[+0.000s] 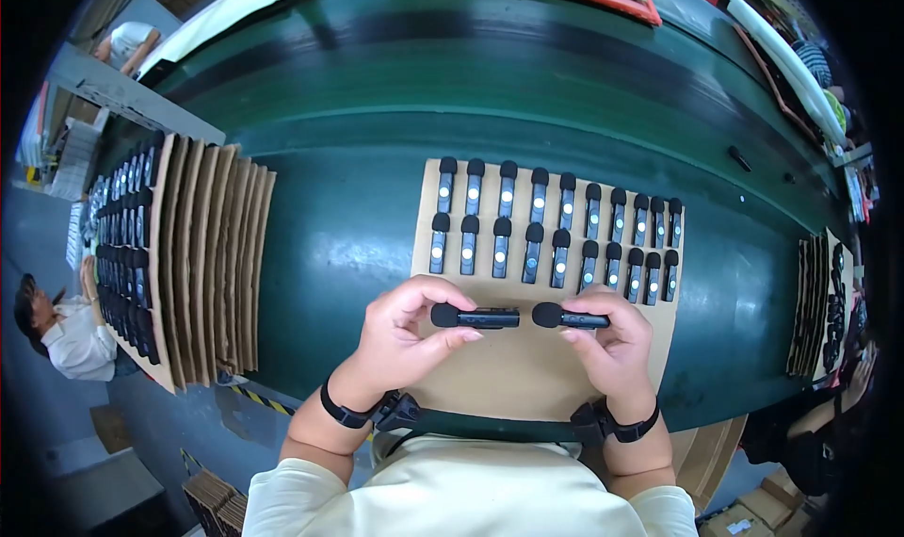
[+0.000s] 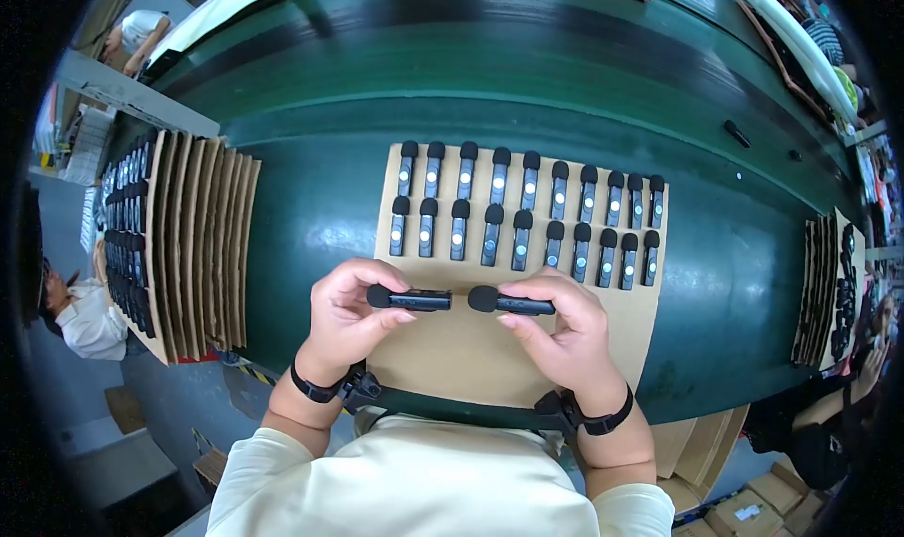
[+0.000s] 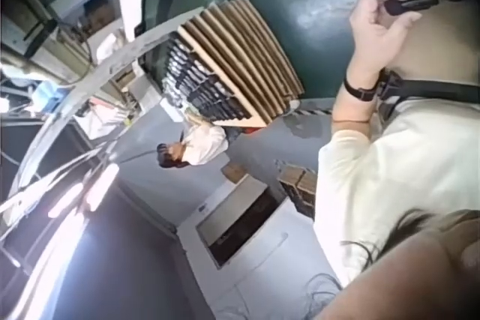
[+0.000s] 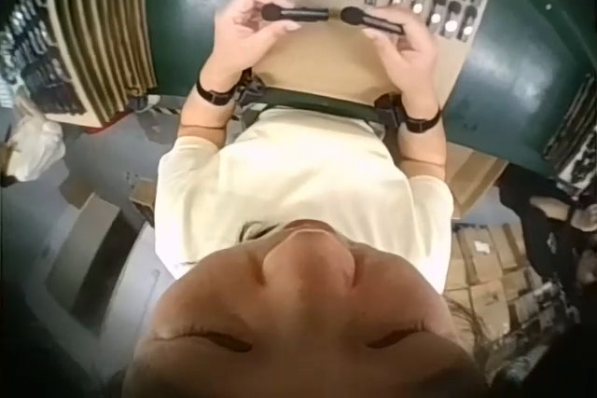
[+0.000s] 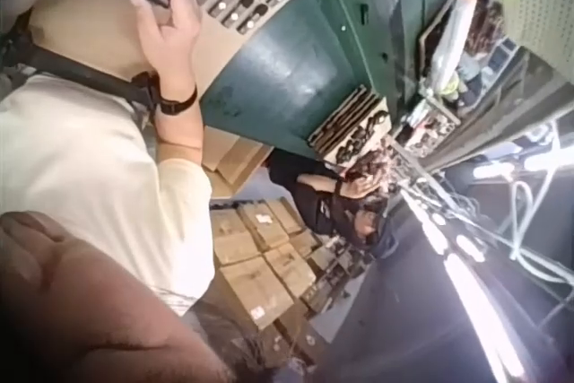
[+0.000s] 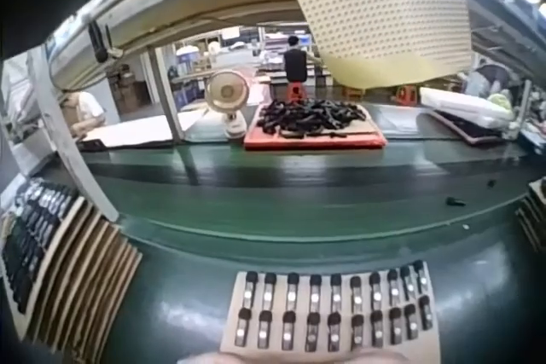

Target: Assembling small electronic modules onto a template board at a factory workstation.

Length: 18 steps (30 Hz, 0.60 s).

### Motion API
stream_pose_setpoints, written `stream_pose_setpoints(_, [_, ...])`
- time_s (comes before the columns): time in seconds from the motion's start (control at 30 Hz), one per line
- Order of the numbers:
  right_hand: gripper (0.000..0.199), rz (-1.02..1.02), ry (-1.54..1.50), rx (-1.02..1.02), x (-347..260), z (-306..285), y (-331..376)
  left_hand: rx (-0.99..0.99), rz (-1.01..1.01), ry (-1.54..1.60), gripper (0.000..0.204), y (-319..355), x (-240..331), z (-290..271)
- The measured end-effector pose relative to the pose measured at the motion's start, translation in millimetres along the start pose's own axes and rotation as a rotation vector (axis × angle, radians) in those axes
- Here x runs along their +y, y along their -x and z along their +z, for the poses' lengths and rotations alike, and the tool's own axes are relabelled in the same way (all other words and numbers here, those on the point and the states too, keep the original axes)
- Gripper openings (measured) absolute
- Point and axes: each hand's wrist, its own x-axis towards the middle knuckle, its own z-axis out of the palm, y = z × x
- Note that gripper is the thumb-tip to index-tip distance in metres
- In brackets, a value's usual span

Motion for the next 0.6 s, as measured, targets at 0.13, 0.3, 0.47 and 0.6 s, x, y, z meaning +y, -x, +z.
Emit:
stream_pose_setpoints(0.13, [0.026,-0.049,0.035,-0.028,2.8,-1.8,-1.6,-0.029,0.003,-0.044,0.031,0.5,-0.5,3.0])
stream_pose_setpoints(0.3, [0.025,-0.055,0.046,-0.073,-0.6,-2.0,-1.7,-0.038,-0.007,-0.041,0.030,-1.2,0.7,5.4])
stream_pose_setpoints(0.47, [0.027,-0.045,0.119,-0.062,-3.7,1.2,-2.3,-0.041,0.144,-0.199,0.027,-3.6,-2.2,3.1])
stream_pose_setpoints(0.6, [0.027,-0.083,0.131,-0.040,0.0,1.7,-2.6,-0.057,0.215,-0.366,0.027,-11.2,4.8,5.9])
